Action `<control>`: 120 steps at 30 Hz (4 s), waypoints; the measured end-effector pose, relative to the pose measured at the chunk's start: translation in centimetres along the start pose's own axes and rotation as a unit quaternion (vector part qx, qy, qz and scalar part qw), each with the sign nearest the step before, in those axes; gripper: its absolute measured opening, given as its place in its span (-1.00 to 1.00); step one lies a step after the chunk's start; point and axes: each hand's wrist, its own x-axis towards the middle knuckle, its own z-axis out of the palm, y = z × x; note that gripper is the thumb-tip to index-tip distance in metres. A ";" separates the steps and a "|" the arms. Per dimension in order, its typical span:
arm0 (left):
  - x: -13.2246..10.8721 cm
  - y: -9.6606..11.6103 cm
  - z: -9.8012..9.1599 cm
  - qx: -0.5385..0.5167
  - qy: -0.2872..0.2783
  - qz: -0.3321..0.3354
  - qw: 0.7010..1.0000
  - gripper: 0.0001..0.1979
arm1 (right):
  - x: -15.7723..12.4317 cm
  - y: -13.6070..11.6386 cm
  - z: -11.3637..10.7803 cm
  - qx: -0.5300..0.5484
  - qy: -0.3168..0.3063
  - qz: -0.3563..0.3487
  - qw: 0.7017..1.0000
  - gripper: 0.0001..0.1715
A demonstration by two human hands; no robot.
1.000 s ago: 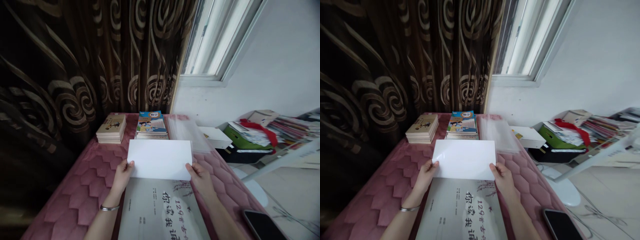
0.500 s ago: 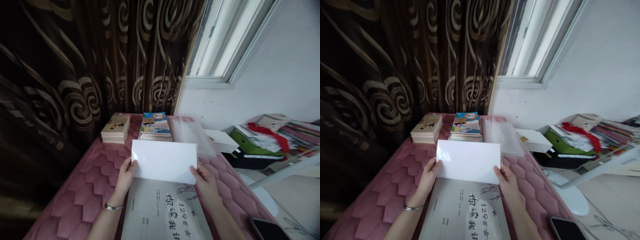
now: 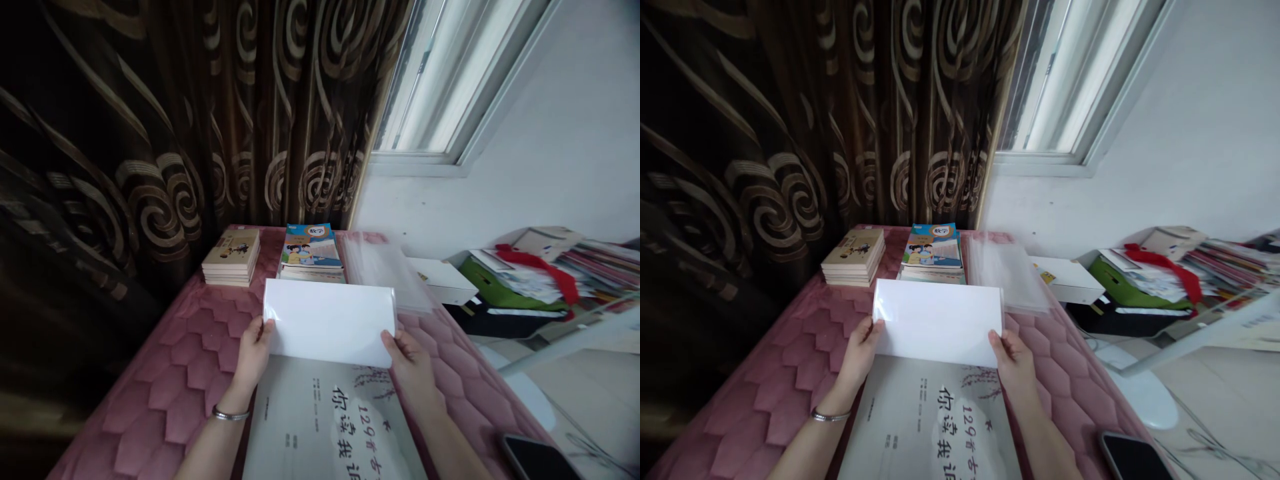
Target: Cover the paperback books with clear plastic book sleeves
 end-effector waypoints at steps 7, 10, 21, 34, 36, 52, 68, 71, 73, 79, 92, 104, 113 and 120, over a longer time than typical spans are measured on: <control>0.1 0.5 -0.3 -0.075 -0.045 -0.044 0.995 -0.65 | 0.4 0.2 0.2 -0.029 0.033 -0.026 0.999 -0.46; 0.0 1.0 -0.4 -0.119 -0.046 -0.045 0.991 -0.67 | 0.5 0.6 0.4 -0.031 0.041 -0.032 0.998 -0.47; 0.0 0.5 -0.2 -0.107 -0.054 -0.030 0.992 -0.54 | 0.3 1.1 0.4 -0.018 0.032 -0.053 0.998 -0.50; 1.3 -1.2 -0.4 0.101 -0.060 -0.013 0.993 -0.70 | 1.0 1.0 1.4 -0.132 0.058 -0.042 0.989 -0.49; 1.2 -1.2 -0.2 0.192 -0.034 -0.012 0.981 -0.71 | 1.3 1.1 1.6 -0.181 0.062 -0.052 0.980 -0.47; 0.7 0.9 1.6 0.523 -0.050 -0.041 0.850 -0.70 | 2.6 2.3 2.1 -0.391 0.022 -0.042 0.919 -0.50; 0.1 0.0 0.5 0.511 -0.042 -0.013 0.859 -0.66 | 1.8 1.6 2.6 -0.408 -0.032 -0.027 0.912 -0.56; 0.2 0.1 0.9 0.540 -0.040 -0.021 0.841 -0.69 | 2.3 1.3 2.5 -0.430 -0.064 -0.024 0.900 -0.56; 0.2 0.2 1.1 0.559 -0.020 -0.012 0.829 -0.68 | 2.5 1.0 2.6 -0.442 -0.083 -0.025 0.893 -0.56; -1.9 0.7 2.5 0.561 -0.079 0.183 0.804 -0.61 | 2.3 0.6 3.0 -0.462 -0.078 -0.023 0.883 -0.54; -1.8 -1.7 3.9 0.535 -0.246 0.183 0.787 -0.44 | 2.6 -0.1 3.4 -0.499 -0.086 -0.013 0.862 -0.54; -1.5 -1.8 4.1 0.558 -0.255 0.164 0.773 -0.38 | -2.7 -2.7 5.1 -0.557 -0.120 -0.252 0.782 -0.48; -1.8 -0.9 3.9 0.561 -0.256 0.154 0.772 -0.40 | -6.8 -0.1 5.0 -0.529 -0.304 -0.235 0.757 -0.17; -1.5 -1.4 4.1 0.547 -0.268 0.139 0.781 -0.39 | -5.3 1.1 1.7 -0.552 -0.262 -0.184 0.770 -0.09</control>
